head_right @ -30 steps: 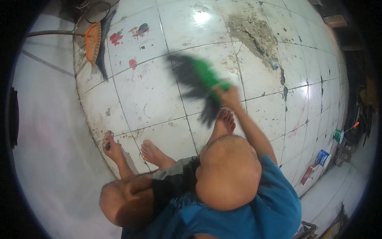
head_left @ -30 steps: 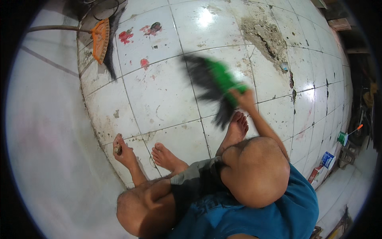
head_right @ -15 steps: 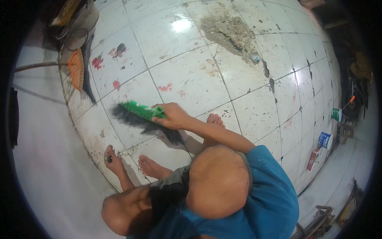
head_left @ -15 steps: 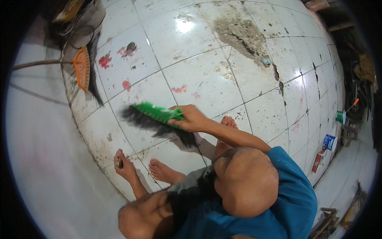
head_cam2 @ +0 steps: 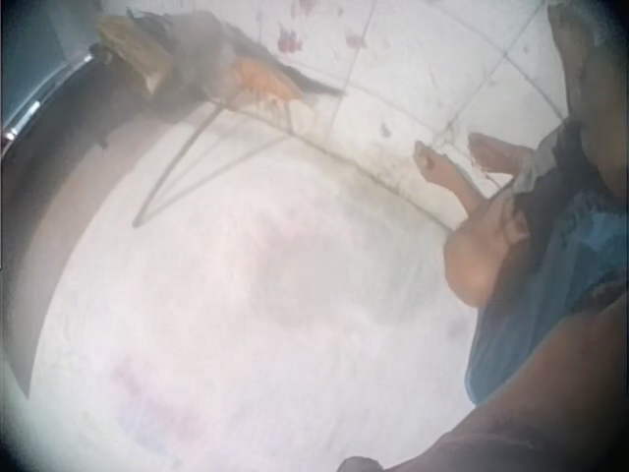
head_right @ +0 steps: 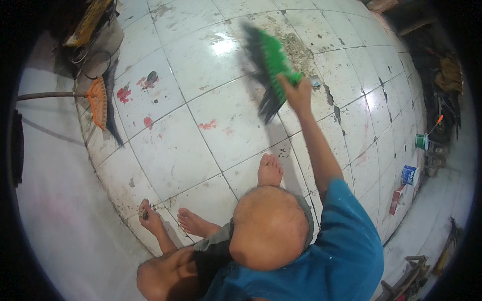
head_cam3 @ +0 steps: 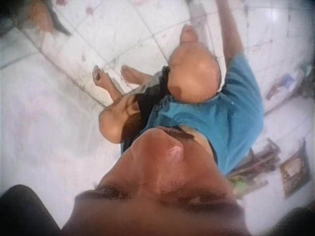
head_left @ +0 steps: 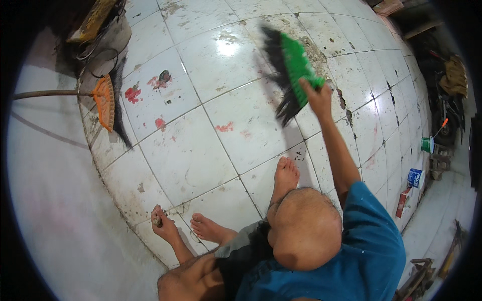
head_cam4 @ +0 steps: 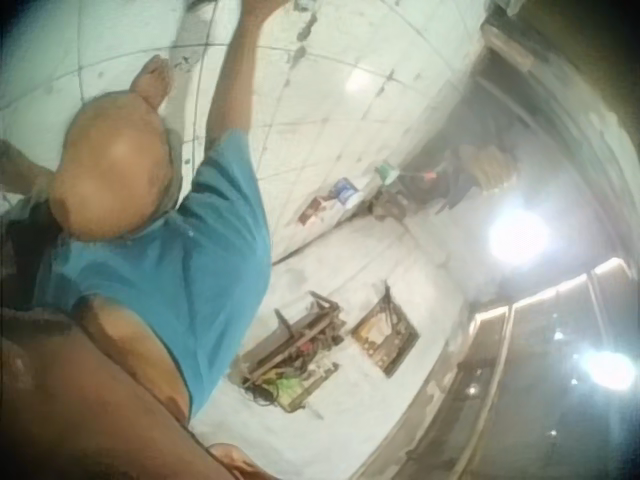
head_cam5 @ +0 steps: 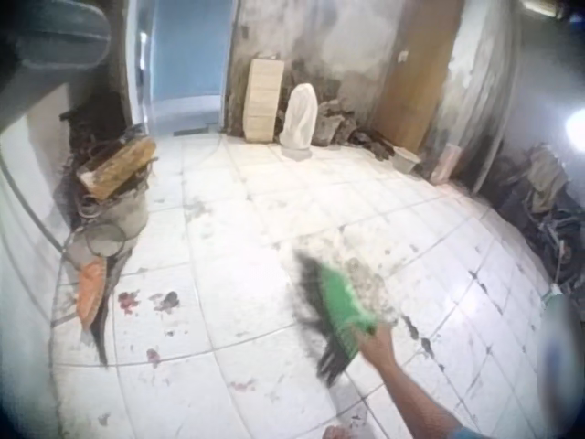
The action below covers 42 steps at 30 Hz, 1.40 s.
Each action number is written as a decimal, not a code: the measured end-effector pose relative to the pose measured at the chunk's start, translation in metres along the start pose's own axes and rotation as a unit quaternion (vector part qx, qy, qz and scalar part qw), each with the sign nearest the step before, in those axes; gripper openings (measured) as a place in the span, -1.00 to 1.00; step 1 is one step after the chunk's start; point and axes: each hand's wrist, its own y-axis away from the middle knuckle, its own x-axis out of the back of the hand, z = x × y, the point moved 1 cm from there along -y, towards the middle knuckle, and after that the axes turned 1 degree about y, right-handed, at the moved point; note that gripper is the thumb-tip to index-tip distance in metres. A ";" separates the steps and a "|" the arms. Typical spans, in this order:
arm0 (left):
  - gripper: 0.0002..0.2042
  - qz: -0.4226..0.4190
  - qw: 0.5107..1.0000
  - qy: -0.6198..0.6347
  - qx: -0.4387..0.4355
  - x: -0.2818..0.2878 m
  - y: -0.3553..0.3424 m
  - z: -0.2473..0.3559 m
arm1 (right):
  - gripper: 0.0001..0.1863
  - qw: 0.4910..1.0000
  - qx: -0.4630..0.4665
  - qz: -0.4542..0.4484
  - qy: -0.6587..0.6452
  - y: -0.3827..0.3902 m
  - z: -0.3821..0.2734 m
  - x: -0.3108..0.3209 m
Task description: The person scrapes debris from the tiled floor using a metal scraper and then sweeps the loosened material with a green broom. The person alternates between scraping and sweeping to clear the area.
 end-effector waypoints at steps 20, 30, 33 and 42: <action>-0.62 -0.066 0.998 0.015 -0.011 -0.019 0.005 -0.002 | -0.55 0.994 -0.035 -0.105 0.004 0.029 0.007 0.113; -0.62 -0.098 0.993 -0.004 -0.062 -0.026 -0.004 0.016 | -0.60 0.972 -0.004 -0.026 0.232 0.059 0.092 0.126; -0.61 -0.081 0.993 -0.012 -0.080 -0.017 -0.003 0.008 | -0.62 0.988 -0.017 -0.010 0.153 0.051 0.064 0.141; -0.59 -0.118 0.989 -0.040 -0.084 -0.026 0.001 -0.004 | -0.53 0.948 -0.054 -0.184 0.255 0.076 0.102 0.136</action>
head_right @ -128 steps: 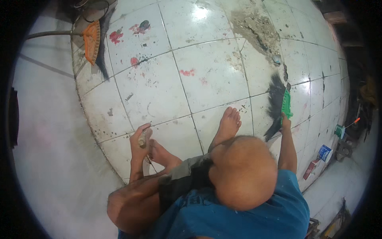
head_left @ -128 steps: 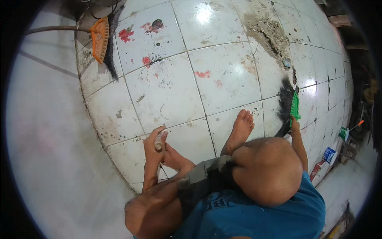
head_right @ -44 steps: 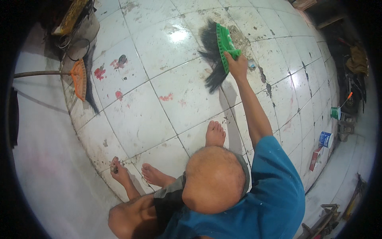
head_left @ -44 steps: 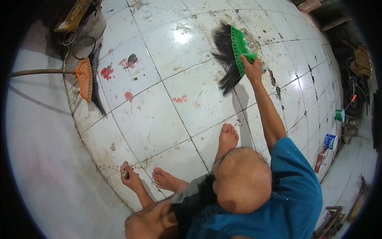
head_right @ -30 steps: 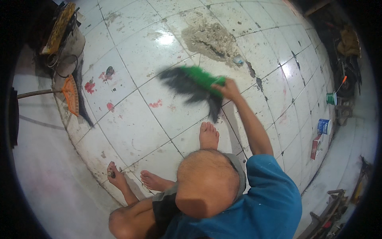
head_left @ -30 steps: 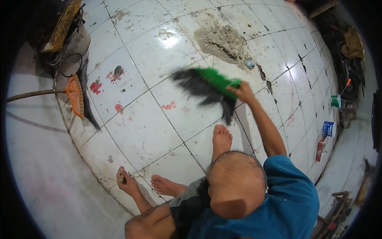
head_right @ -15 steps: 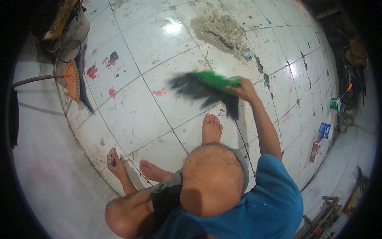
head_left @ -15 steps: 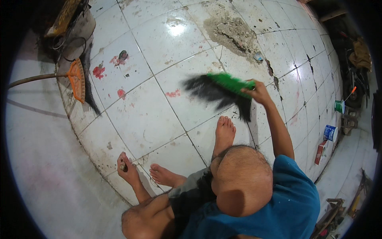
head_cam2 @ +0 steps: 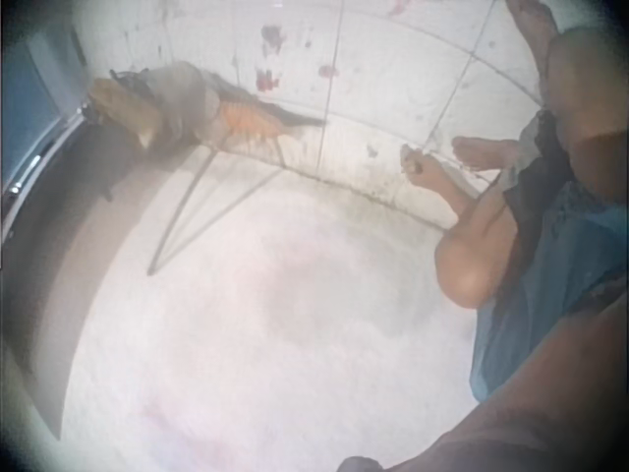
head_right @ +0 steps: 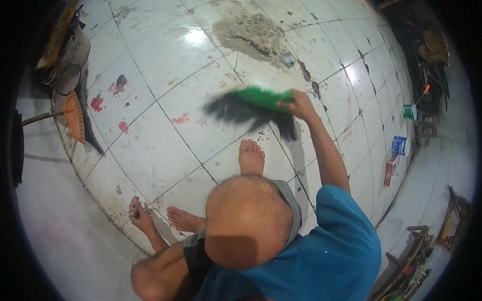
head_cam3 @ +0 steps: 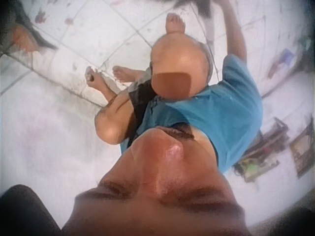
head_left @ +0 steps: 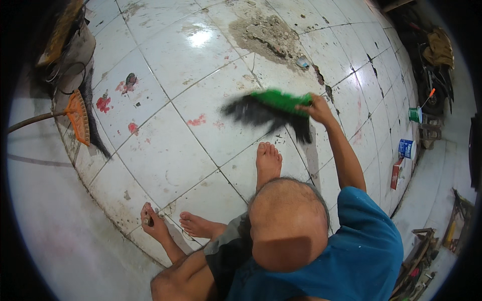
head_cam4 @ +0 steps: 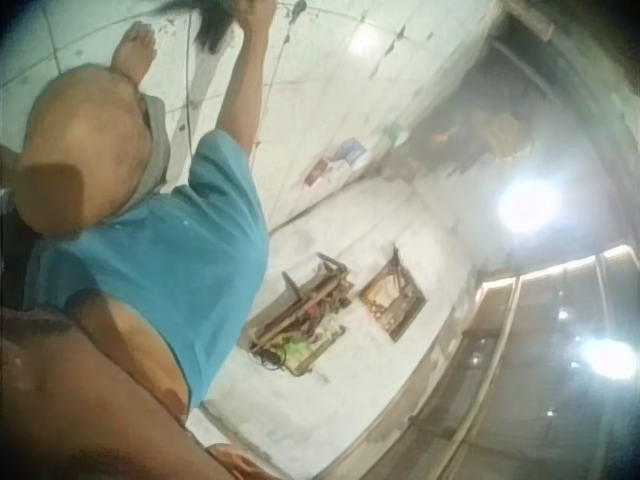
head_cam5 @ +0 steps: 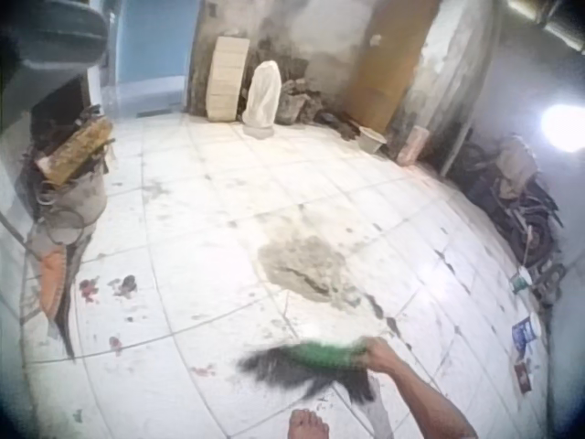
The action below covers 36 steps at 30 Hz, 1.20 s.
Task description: The person scrapes debris from the tiled floor using a metal scraper and then sweeps the loosened material with a green broom. The person alternates between scraping and sweeping to clear the area.
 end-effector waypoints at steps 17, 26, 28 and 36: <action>-0.73 0.022 0.999 -0.028 0.009 0.009 -0.002 0.033 | -0.67 0.980 0.143 0.141 0.021 -0.070 -0.031 -0.017; -0.72 0.127 0.987 0.019 0.092 0.040 0.012 -0.020 | -0.66 0.994 0.063 -0.026 -0.080 -0.018 -0.057 0.032; -0.72 0.104 0.988 0.045 0.101 0.028 0.016 -0.013 | -0.66 0.982 0.065 -0.107 -0.141 0.004 -0.100 -0.008; -0.74 0.145 0.980 0.071 0.114 0.046 -0.001 0.002 | -0.42 0.878 0.354 -0.318 -0.044 0.049 -0.334 -0.244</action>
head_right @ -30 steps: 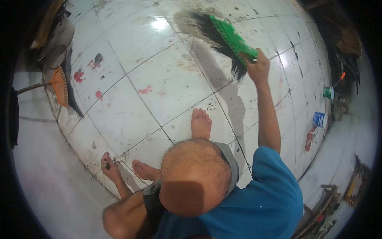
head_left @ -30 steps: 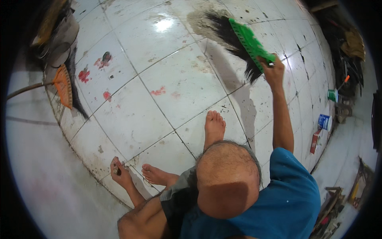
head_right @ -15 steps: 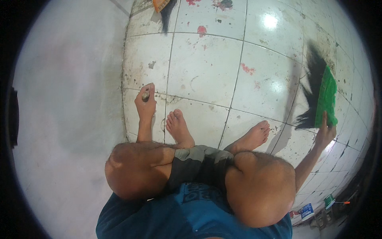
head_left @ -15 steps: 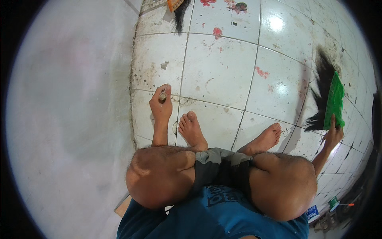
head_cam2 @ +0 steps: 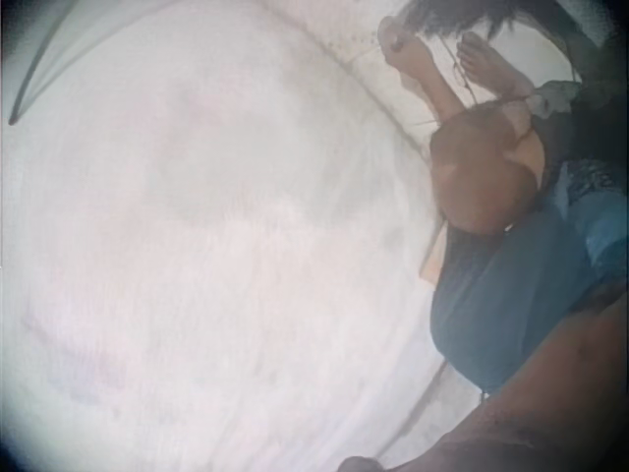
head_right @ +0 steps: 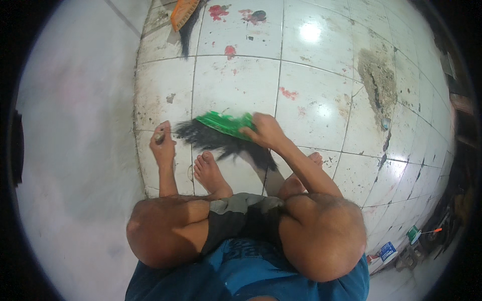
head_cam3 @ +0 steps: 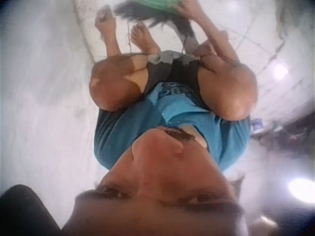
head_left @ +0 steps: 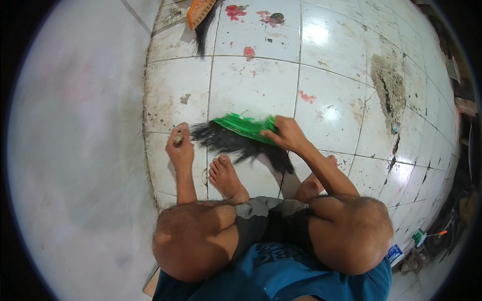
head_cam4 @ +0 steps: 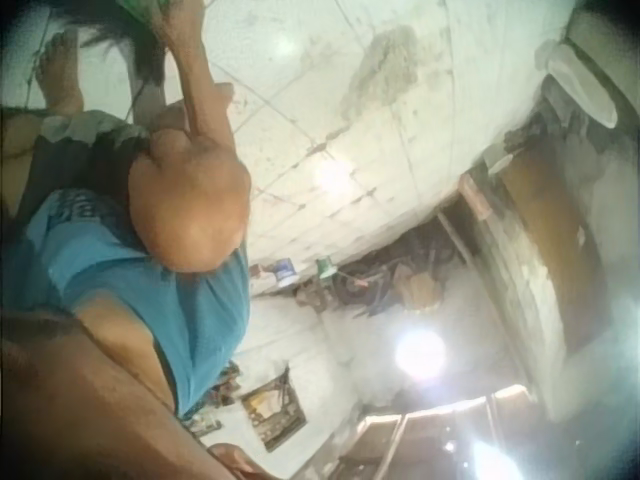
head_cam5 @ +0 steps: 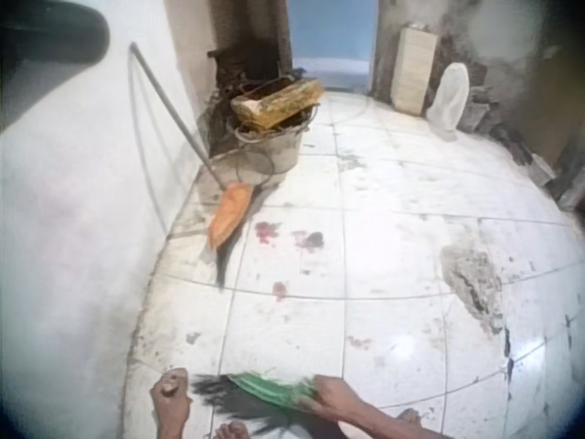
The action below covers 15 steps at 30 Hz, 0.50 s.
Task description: The person scrapes debris from the tiled floor using a metal scraper and then sweeps the loosened material with a green broom. The person alternates between scraping and sweeping to clear the area.
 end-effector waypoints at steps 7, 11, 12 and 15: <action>-0.73 0.039 0.999 -0.011 -0.007 0.023 0.008 -0.017 | -0.25 0.912 -0.178 0.370 0.023 -0.029 0.128 0.116; -0.74 0.024 0.999 -0.034 0.009 0.022 0.022 -0.042 | -0.34 0.771 -0.223 0.568 0.182 0.047 0.182 0.202; -0.74 0.020 0.999 -0.027 0.034 0.022 0.027 -0.038 | -0.36 0.780 -0.238 0.554 0.166 0.075 0.188 0.221; -0.74 0.006 0.999 -0.016 -0.035 0.021 0.020 -0.048 | -0.54 0.783 -0.246 0.568 -0.068 0.139 0.129 0.215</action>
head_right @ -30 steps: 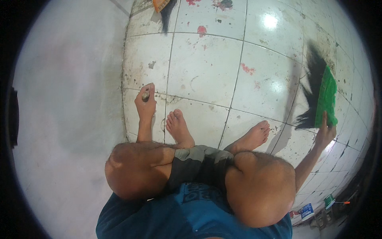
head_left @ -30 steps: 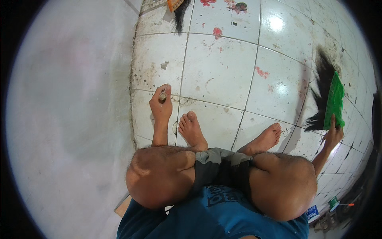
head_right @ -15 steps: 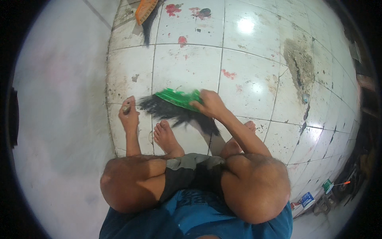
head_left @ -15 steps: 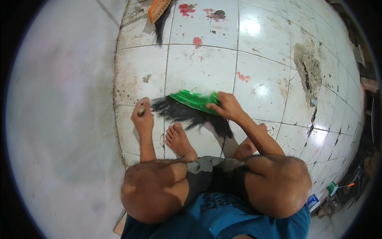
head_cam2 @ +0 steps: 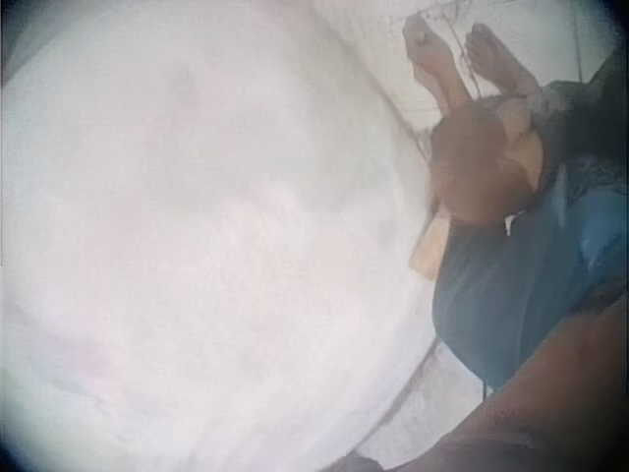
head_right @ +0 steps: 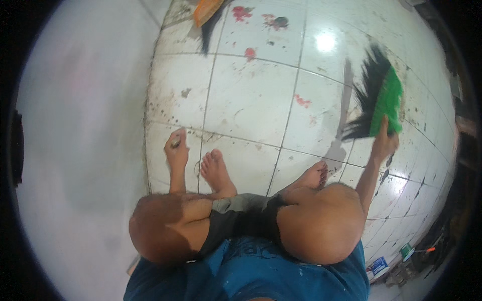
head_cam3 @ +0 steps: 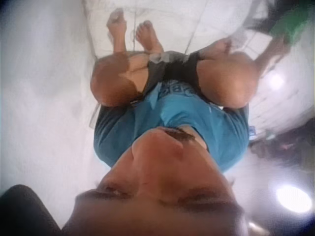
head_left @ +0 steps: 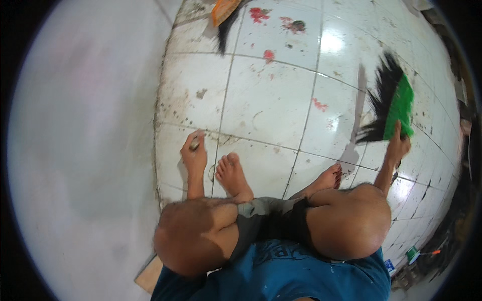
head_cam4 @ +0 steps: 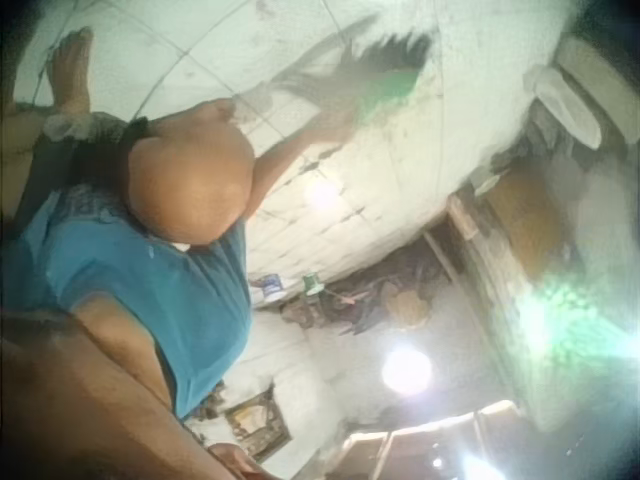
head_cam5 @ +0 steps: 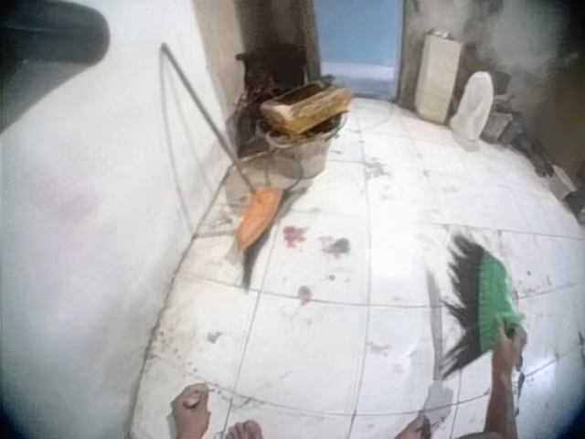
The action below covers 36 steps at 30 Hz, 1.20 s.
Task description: The person scrapes debris from the tiled floor using a metal scraper and then sweeps the loosened material with a green broom. The person alternates between scraping and sweeping to clear the area.
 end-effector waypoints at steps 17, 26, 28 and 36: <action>-0.73 -0.052 0.998 -0.022 0.025 -0.026 -0.004 0.034 | -0.55 0.998 0.033 -0.031 0.033 0.028 0.079 0.079; -0.75 -0.234 0.962 -0.026 -0.140 -0.067 -0.007 0.060 | -0.68 0.994 0.066 0.052 0.063 0.039 0.070 0.045; -0.71 -0.210 0.956 -0.092 -0.183 -0.070 0.003 0.075 | -0.65 0.997 0.027 0.067 -0.030 0.040 0.057 0.050; -0.74 -0.263 0.946 -0.125 -0.141 -0.084 0.041 0.139 | -0.60 0.999 -0.025 -0.018 0.031 0.027 0.108 0.059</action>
